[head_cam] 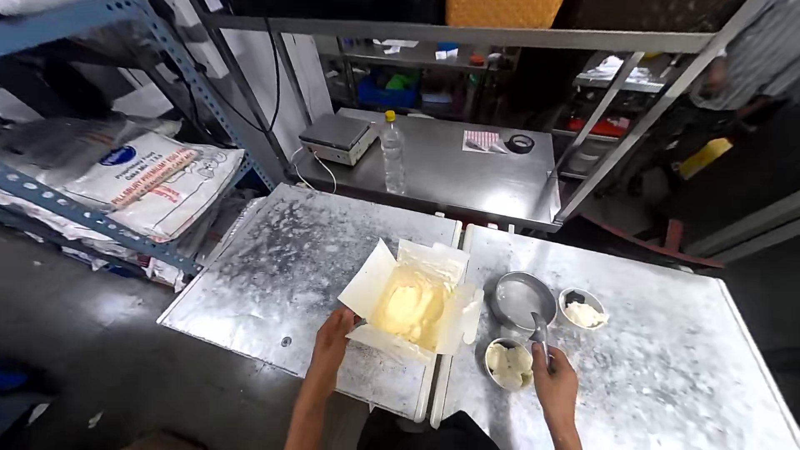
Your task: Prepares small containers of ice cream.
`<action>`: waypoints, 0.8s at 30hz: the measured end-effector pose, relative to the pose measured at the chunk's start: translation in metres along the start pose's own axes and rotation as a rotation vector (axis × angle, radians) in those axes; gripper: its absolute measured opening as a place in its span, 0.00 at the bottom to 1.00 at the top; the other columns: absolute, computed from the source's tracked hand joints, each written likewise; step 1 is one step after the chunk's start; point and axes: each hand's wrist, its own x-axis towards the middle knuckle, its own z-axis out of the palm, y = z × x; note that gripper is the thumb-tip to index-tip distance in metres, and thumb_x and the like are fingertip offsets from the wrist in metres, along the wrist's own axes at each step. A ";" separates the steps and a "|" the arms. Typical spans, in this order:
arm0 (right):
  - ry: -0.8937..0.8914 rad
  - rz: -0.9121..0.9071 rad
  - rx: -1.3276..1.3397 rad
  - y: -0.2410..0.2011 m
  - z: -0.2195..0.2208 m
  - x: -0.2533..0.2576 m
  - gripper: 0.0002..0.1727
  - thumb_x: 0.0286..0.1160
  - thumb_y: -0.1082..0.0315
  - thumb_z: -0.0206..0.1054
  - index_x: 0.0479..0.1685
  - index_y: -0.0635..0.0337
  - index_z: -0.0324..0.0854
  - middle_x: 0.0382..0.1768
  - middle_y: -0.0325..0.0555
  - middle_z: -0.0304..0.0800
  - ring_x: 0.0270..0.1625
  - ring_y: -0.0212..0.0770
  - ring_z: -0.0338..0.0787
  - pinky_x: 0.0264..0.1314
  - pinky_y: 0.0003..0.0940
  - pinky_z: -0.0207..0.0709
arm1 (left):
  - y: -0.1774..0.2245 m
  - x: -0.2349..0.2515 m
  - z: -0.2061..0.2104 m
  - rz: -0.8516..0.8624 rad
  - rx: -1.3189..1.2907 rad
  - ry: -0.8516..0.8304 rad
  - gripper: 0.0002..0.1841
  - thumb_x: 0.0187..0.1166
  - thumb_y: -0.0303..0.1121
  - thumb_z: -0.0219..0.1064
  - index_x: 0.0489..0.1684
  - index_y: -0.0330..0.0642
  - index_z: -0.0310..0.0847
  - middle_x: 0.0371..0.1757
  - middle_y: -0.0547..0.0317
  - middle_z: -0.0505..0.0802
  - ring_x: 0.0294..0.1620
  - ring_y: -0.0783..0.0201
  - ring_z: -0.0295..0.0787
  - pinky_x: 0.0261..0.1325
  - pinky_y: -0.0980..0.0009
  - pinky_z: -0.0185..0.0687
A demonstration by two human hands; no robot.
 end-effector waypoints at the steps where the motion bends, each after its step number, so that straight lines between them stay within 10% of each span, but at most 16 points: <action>1: 0.022 0.003 0.036 -0.008 0.003 -0.003 0.20 0.86 0.59 0.64 0.53 0.72 0.84 0.20 0.47 0.79 0.21 0.39 0.77 0.29 0.42 0.75 | 0.006 0.009 -0.003 -0.027 0.015 -0.060 0.22 0.93 0.41 0.49 0.68 0.31 0.76 0.58 0.47 0.91 0.59 0.59 0.89 0.66 0.59 0.85; 8: 0.034 0.030 0.235 -0.095 0.015 -0.010 0.18 0.88 0.59 0.60 0.54 0.69 0.81 0.19 0.40 0.76 0.16 0.31 0.72 0.19 0.31 0.70 | 0.002 0.046 0.005 0.107 0.369 -0.020 0.22 0.91 0.44 0.56 0.64 0.31 0.81 0.47 0.43 0.93 0.48 0.54 0.92 0.58 0.48 0.86; 13: 0.051 0.043 0.260 -0.127 0.008 -0.029 0.16 0.89 0.59 0.59 0.58 0.64 0.80 0.18 0.35 0.75 0.13 0.28 0.70 0.15 0.26 0.68 | -0.022 -0.006 0.024 -0.174 -0.040 0.201 0.25 0.93 0.42 0.52 0.67 0.22 0.73 0.53 0.41 0.89 0.49 0.62 0.92 0.56 0.62 0.90; 16: 0.086 0.095 0.270 -0.137 -0.001 -0.047 0.17 0.91 0.60 0.55 0.62 0.64 0.79 0.19 0.33 0.75 0.13 0.26 0.70 0.14 0.23 0.68 | -0.049 -0.067 -0.004 0.001 -0.080 -0.319 0.29 0.86 0.38 0.63 0.72 0.16 0.68 0.63 0.35 0.90 0.61 0.53 0.92 0.67 0.56 0.88; 19: 0.095 0.101 0.260 -0.148 -0.012 -0.061 0.18 0.92 0.61 0.51 0.64 0.64 0.78 0.19 0.33 0.76 0.12 0.26 0.70 0.13 0.22 0.68 | -0.061 -0.065 -0.056 0.049 -0.251 -0.797 0.62 0.74 0.70 0.62 0.91 0.23 0.37 0.84 0.35 0.73 0.82 0.46 0.75 0.84 0.50 0.72; 24: 0.035 -0.008 0.185 -0.180 -0.016 -0.067 0.17 0.90 0.58 0.55 0.59 0.61 0.80 0.22 0.34 0.80 0.14 0.27 0.74 0.15 0.22 0.71 | -0.014 0.025 -0.080 0.015 -0.145 -0.325 0.49 0.83 0.71 0.41 0.87 0.32 0.56 0.78 0.51 0.82 0.76 0.57 0.81 0.77 0.56 0.78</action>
